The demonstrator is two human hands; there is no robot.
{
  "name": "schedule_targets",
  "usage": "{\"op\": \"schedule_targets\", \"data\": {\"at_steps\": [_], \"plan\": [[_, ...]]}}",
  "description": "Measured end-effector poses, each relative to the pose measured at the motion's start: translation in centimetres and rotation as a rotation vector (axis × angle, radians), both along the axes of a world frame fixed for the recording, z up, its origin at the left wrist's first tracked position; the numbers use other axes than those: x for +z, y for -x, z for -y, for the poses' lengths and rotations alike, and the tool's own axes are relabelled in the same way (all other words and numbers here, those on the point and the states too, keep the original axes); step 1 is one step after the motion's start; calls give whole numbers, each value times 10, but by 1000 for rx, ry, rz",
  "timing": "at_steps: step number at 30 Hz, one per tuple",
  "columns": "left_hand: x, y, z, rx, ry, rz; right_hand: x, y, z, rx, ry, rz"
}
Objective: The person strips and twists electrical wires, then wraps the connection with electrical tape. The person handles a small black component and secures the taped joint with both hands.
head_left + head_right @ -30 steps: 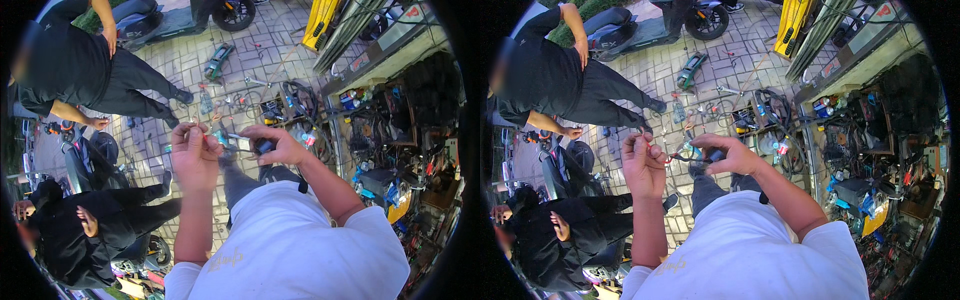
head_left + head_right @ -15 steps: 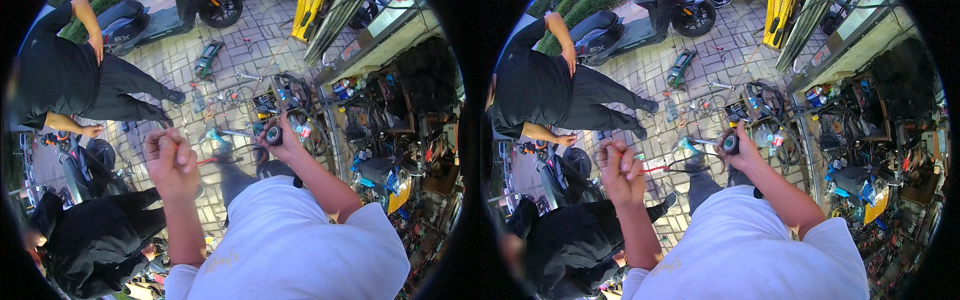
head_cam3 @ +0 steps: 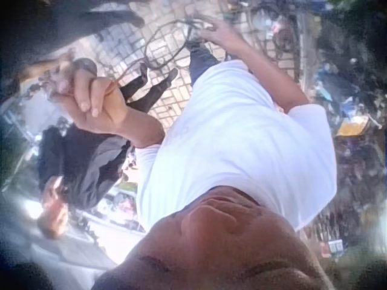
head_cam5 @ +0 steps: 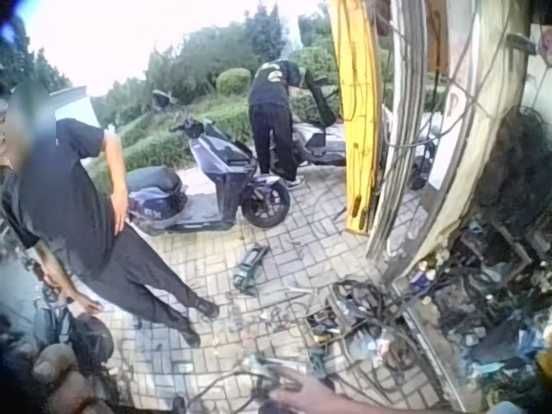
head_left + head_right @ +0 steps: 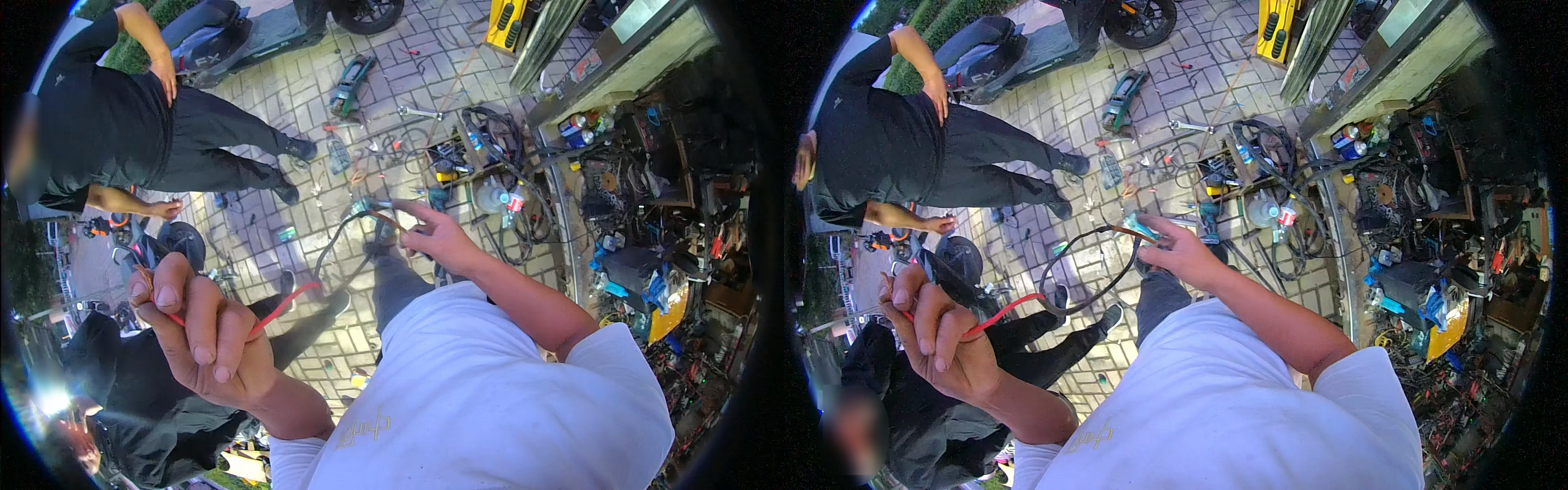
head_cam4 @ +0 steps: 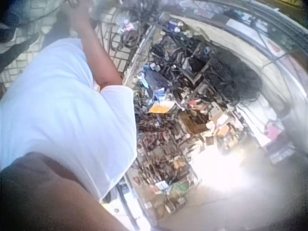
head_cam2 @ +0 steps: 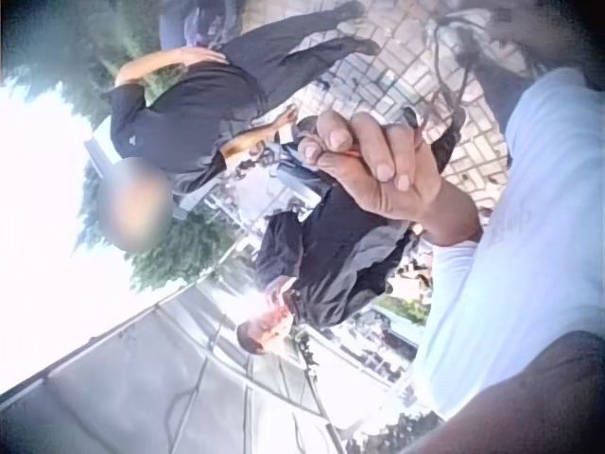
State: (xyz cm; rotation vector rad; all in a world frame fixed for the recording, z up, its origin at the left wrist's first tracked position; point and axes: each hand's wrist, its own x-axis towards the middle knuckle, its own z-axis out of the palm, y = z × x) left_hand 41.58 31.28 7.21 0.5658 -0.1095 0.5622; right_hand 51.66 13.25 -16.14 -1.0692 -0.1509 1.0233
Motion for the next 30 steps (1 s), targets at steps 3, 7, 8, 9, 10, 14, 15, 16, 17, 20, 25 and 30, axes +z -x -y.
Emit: {"op": "schedule_targets", "data": {"at_steps": [3, 7, 8, 9, 10, 14, 15, 16, 17, 20, 25, 30], "plan": [[3, 4, 0, 19, -16, 1, 2, 0, -33, 17, -159, -125], [3, 11, 0, 51, -17, -8, 9, 0, -60, 50, -160, -126], [3, 13, -2, 67, -23, -14, 9, -1, -65, 86, -105, -45], [2, 14, -4, 83, -30, -22, 9, -2, -69, 121, -51, 36], [0, 14, -6, 139, -84, -77, 12, -1, -67, 88, -13, -65], [-30, 11, -11, 395, -409, -511, 2, -7, -58, -135, -26, -143], [-42, 9, -9, 398, -505, -650, 16, -14, -51, -177, 7, -92], [-59, 10, -8, 392, -585, -734, 26, -21, -45, -202, 21, 107], [-72, 9, -7, 380, -669, -826, 36, -27, -38, -229, 33, 298], [-108, 10, -8, 253, -936, -931, 76, -32, -25, -174, -19, 869], [-122, 1, 12, 29, -704, -877, 112, -13, -24, -23, 91, 1193], [-125, -1, 22, -49, -494, -867, 103, -16, -24, -160, 163, 918]]}}
